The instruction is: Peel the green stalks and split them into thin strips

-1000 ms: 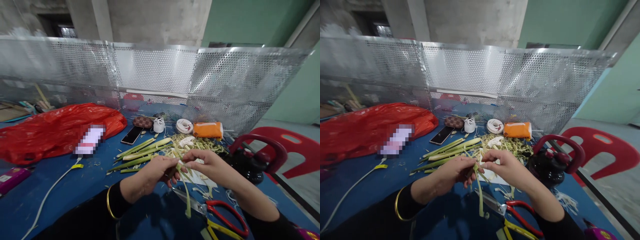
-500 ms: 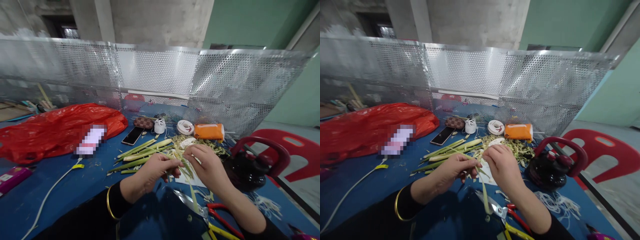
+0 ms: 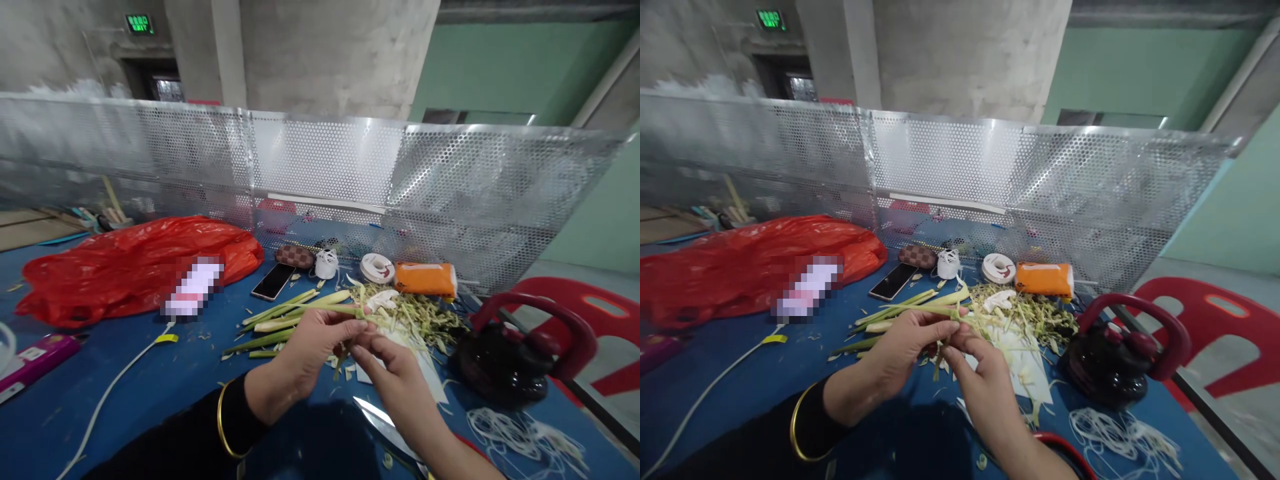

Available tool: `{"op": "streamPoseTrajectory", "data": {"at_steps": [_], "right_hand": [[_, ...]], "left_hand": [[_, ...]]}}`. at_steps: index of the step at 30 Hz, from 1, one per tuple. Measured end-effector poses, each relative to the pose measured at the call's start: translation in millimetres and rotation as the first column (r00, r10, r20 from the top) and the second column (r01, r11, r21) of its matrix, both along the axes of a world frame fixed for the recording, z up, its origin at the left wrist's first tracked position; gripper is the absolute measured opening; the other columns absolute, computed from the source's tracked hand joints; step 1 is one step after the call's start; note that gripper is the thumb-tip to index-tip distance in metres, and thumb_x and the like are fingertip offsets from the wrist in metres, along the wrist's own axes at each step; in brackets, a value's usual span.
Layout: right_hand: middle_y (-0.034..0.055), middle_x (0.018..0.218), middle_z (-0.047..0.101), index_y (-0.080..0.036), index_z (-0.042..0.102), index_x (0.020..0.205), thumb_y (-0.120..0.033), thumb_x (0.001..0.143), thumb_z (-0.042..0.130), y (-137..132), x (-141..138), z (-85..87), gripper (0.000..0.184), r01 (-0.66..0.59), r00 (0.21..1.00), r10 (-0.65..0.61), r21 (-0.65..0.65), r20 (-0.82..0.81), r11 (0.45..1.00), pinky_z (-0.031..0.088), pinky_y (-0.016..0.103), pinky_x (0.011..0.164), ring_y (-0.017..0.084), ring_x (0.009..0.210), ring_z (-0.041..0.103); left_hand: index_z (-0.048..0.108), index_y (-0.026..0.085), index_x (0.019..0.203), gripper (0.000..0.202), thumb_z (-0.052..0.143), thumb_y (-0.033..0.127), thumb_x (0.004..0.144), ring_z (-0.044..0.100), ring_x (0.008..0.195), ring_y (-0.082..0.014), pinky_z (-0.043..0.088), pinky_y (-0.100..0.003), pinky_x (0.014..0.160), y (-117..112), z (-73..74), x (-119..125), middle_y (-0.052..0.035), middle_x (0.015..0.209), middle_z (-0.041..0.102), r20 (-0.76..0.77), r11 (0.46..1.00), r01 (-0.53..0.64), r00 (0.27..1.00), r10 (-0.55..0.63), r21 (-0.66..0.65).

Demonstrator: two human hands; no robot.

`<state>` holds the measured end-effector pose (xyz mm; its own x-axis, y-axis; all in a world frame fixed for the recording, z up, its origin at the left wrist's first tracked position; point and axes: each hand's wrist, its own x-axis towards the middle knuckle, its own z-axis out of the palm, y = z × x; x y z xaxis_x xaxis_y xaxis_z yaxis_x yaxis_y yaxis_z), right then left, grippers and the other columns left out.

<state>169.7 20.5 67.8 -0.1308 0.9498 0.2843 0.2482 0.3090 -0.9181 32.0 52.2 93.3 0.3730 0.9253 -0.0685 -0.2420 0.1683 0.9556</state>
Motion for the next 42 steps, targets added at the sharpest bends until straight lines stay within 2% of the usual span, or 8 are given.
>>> {"op": "streamPoseTrajectory", "data": {"at_steps": [3, 7, 12, 16, 20, 27, 35, 42], "right_hand": [[0.0045, 0.077, 0.067, -0.018, 0.070, 0.073, -0.041, 0.083, 0.061, 1.9, -2.8, -3.8, 0.027, -0.016, 0.985, 0.000, -0.092, -0.172, 0.996, 0.045, 0.030, 0.078, 0.022, 0.081, 0.060], [0.0027, 0.070, 0.063, -0.017, 0.067, 0.066, -0.041, 0.081, 0.064, 0.9, -1.4, -4.5, 0.028, -0.017, 0.973, -0.007, -0.101, -0.230, 0.995, 0.044, 0.028, 0.071, 0.019, 0.073, 0.055], [0.0019, 0.067, 0.059, -0.017, 0.064, 0.065, -0.040, 0.081, 0.064, 1.2, 1.2, -4.5, 0.028, -0.042, 0.980, 0.021, -0.102, -0.196, 0.994, 0.042, 0.027, 0.068, 0.018, 0.070, 0.052], [0.0016, 0.069, 0.059, -0.018, 0.060, 0.062, -0.036, 0.082, 0.062, -1.3, 0.7, 0.5, 0.027, -0.070, 0.984, 0.060, -0.056, -0.167, 0.996, 0.042, 0.026, 0.068, 0.017, 0.071, 0.052], [0.0011, 0.069, 0.058, -0.019, 0.059, 0.060, -0.033, 0.082, 0.060, -4.1, -0.2, 6.3, 0.026, -0.080, 0.991, 0.081, 0.010, -0.110, 0.997, 0.042, 0.026, 0.068, 0.017, 0.070, 0.051], [0.0017, 0.071, 0.059, -0.019, 0.059, 0.065, -0.040, 0.086, 0.056, -5.3, -2.6, 1.4, 0.030, -0.028, 0.998, 0.028, 0.015, -0.054, 1.000, 0.043, 0.026, 0.070, 0.017, 0.072, 0.053], [0.0016, 0.067, 0.059, -0.019, 0.058, 0.065, -0.041, 0.085, 0.056, -6.0, -7.0, -4.4, 0.030, 0.053, 0.996, -0.050, 0.035, -0.079, 0.998, 0.044, 0.024, 0.063, 0.017, 0.066, 0.053], [0.0006, 0.068, 0.057, -0.019, 0.057, 0.067, -0.036, 0.089, 0.053, -6.5, -4.1, -8.0, 0.028, 0.018, 0.999, -0.022, 0.142, 0.027, 0.990, 0.043, 0.022, 0.064, 0.015, 0.067, 0.053]], "left_hand": [[0.077, 0.013, 0.081, 0.022, 0.076, 0.030, 0.067, 0.042, 0.054, -0.0065, 0.026, -0.022, 0.051, -1.6, -2.3, 2.5, -0.0024, 0.067, 0.066, -0.026, 1.000, -0.004, 1.000, 0.004, 0.031], [0.077, 0.015, 0.084, 0.023, 0.076, 0.029, 0.066, 0.043, 0.053, -0.0071, 0.028, -0.022, 0.051, -2.3, -1.6, 3.9, -0.0010, 0.063, 0.064, -0.003, 0.999, -0.033, 0.999, 0.033, 0.003], [0.076, 0.017, 0.090, 0.029, 0.078, 0.034, 0.066, 0.052, 0.061, -0.0112, 0.035, -0.023, 0.055, -2.7, 1.3, 1.6, -0.0032, 0.077, 0.069, -0.038, 0.997, -0.062, 0.997, 0.064, 0.043], [0.075, 0.017, 0.091, 0.026, 0.075, 0.031, 0.069, 0.057, 0.065, -0.0136, 0.038, -0.023, 0.055, -2.7, 2.3, -0.1, -0.0039, 0.077, 0.071, -0.075, 0.994, -0.096, 0.992, 0.099, 0.048], [0.073, 0.016, 0.089, 0.025, 0.076, 0.029, 0.068, 0.061, 0.068, -0.0149, 0.040, -0.024, 0.058, -2.7, 2.7, 0.6, -0.0038, 0.075, 0.070, -0.015, 0.996, -0.088, 0.996, 0.088, -0.001], [0.069, 0.014, 0.097, 0.034, 0.077, 0.031, 0.068, 0.052, 0.055, -0.0089, 0.029, -0.020, 0.048, -1.3, 6.2, 1.5, -0.0033, 0.075, 0.069, -0.011, 0.996, -0.085, 0.996, 0.085, -0.025], [0.072, 0.014, 0.092, 0.034, 0.080, 0.021, 0.061, 0.061, 0.073, -0.0134, 0.042, -0.022, 0.063, -4.2, 4.6, 3.1, -0.0029, 0.075, 0.071, 0.079, 0.994, -0.078, 0.993, 0.084, -0.074], [0.072, 0.012, 0.078, 0.023, 0.080, 0.021, 0.059, 0.061, 0.065, -0.0122, 0.044, -0.023, 0.064, -4.8, 0.8, 6.1, -0.0034, 0.067, 0.071, 0.126, 0.990, -0.097, 0.986, 0.110, -0.103]]}}
